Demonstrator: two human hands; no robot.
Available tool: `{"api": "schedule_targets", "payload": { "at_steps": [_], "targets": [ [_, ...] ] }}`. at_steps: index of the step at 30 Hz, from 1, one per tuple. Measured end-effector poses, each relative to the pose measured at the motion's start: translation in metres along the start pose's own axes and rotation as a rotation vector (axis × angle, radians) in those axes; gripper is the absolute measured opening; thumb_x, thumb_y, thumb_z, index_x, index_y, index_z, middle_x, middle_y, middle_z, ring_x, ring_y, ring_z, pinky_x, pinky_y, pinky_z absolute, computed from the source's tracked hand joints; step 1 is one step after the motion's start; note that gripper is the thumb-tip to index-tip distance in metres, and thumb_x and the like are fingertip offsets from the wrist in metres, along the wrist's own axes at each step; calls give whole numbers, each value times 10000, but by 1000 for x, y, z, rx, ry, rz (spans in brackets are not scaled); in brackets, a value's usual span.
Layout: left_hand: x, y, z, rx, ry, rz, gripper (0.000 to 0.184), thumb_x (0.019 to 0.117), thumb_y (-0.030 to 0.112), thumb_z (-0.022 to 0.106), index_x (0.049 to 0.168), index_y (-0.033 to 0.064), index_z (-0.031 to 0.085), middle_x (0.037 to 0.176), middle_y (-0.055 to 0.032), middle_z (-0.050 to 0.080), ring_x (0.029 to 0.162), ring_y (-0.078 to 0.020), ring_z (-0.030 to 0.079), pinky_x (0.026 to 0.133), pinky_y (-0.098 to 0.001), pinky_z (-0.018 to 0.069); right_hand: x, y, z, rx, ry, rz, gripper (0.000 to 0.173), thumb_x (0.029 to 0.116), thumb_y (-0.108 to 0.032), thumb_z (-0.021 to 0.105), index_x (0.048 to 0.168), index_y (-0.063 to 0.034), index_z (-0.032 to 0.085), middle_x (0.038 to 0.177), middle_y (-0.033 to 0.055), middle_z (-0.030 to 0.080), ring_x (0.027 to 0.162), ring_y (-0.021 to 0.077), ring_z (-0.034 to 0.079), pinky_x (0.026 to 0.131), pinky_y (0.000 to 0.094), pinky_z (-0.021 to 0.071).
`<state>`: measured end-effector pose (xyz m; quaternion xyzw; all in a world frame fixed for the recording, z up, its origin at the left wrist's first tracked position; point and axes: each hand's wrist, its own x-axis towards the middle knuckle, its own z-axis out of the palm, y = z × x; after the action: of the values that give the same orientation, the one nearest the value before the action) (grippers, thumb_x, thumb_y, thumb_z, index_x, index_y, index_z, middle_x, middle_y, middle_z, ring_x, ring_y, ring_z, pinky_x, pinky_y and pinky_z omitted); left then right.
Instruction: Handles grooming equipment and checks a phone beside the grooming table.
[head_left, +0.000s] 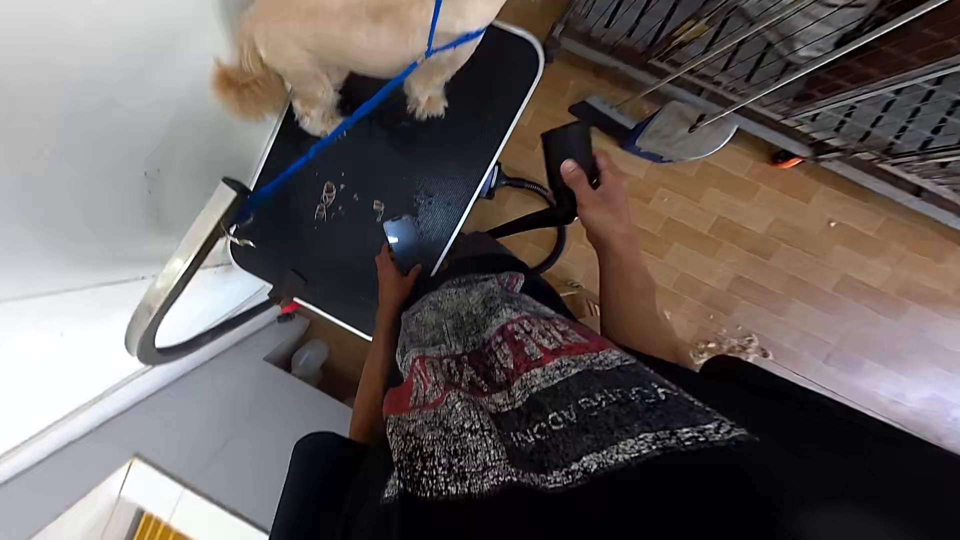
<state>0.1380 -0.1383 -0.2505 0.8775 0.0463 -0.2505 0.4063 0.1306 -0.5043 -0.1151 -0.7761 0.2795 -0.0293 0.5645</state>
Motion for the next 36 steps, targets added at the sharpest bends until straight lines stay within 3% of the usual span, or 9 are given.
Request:
{"api": "schedule_targets", "payload": {
  "at_steps": [2,10,13,17,19,22,24,27,36],
  "targets": [
    [-4,-5,7,11,49,30,1001,818,274,863,1568,-19,270,1365,-289,521,1175,-395,595,977,-529,535,7,2,-2,49,-19,15,589,1015,-483,582,1424,-65,511,1153,128,672,907,180,714,826,401,621],
    [-17,24,10,14,98,-46,1036,816,267,875,1594,8,242,1496,-313,399,1302,-447,517,1041,-570,492,42,-1,-13,98,-134,19,590,1011,-491,582,1428,-83,498,1177,100,660,929,166,708,829,385,620],
    [-3,10,23,57,150,-53,1069,760,289,899,1573,-21,277,1446,-296,450,1300,-406,522,1083,-507,482,50,-7,-18,65,-198,3,603,1004,-480,597,1446,-83,490,1226,120,645,992,183,707,863,399,622],
    [0,11,25,11,160,-96,1063,749,296,908,1563,-20,302,1439,-291,458,1286,-387,533,1079,-495,485,61,-5,-26,39,-236,4,607,1004,-470,597,1465,-93,476,1234,121,644,990,180,705,859,397,619],
    [4,14,18,-68,167,-148,876,827,332,855,1499,-13,411,1339,-242,567,1154,-323,623,999,-469,538,68,-2,-30,30,-246,8,609,1006,-479,595,1469,-104,472,1238,118,644,982,185,708,855,403,623],
    [16,22,2,10,166,-300,531,1002,465,616,1266,5,635,1109,-187,714,1011,-305,701,932,-526,550,70,3,-34,-22,-255,-8,636,986,-494,613,1465,-96,480,1253,129,641,993,190,705,866,411,614],
    [29,25,-7,106,141,-366,558,1022,551,511,1134,41,708,1019,-178,729,988,-336,701,901,-593,532,70,2,-36,-42,-243,-18,663,980,-504,619,1488,-107,462,1286,128,631,1030,186,699,892,410,607],
    [42,27,-14,172,96,-415,651,990,658,471,1013,58,721,955,-187,713,939,-365,692,831,-627,525,71,1,-39,-50,-240,-44,663,983,-498,615,1499,-110,461,1294,134,633,1033,185,698,897,411,604],
    [50,35,-17,185,97,-547,772,905,817,426,926,111,736,949,-159,729,940,-357,702,779,-633,529,66,-10,-25,-72,-241,-30,625,986,-505,601,1445,-93,502,1262,132,641,1028,191,695,894,428,601]
  ]
}}
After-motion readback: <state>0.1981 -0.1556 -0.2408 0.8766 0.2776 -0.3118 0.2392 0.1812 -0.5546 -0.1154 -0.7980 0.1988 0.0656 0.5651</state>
